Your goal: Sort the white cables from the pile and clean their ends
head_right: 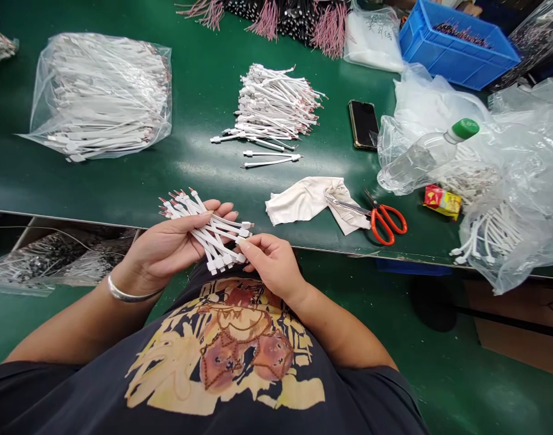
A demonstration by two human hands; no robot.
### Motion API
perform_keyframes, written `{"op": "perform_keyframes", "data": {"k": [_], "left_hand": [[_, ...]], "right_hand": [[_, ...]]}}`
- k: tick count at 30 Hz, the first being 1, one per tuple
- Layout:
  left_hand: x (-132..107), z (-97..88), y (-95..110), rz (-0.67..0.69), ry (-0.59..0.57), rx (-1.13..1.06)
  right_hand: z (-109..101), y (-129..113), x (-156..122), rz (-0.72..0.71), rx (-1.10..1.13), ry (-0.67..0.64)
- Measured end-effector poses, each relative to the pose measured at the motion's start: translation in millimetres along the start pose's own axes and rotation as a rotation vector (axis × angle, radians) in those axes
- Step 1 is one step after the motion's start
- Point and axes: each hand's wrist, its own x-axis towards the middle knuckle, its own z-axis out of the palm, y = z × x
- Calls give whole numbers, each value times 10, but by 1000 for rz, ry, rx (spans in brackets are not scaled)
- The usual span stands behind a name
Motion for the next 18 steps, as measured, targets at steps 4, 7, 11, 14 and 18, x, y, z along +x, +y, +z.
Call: {"op": "perform_keyframes", "data": {"k": [4, 7, 11, 14, 18], "left_hand": [[38, -8, 49, 17, 0, -21], [106, -50, 124, 66, 38, -63], [171, -127, 247, 141, 79, -91], [155, -155, 300, 148, 83, -87], [106, -118, 285, 117, 58, -82]], "right_hand": [[-35, -95, -1, -175, -246, 60], [-126, -209, -10, -415, -532, 147], [-385, -286, -7, -446, -578, 205], [-626, -260, 18, -319, -345, 417], [-674, -197, 30, -192, -235, 490]]}}
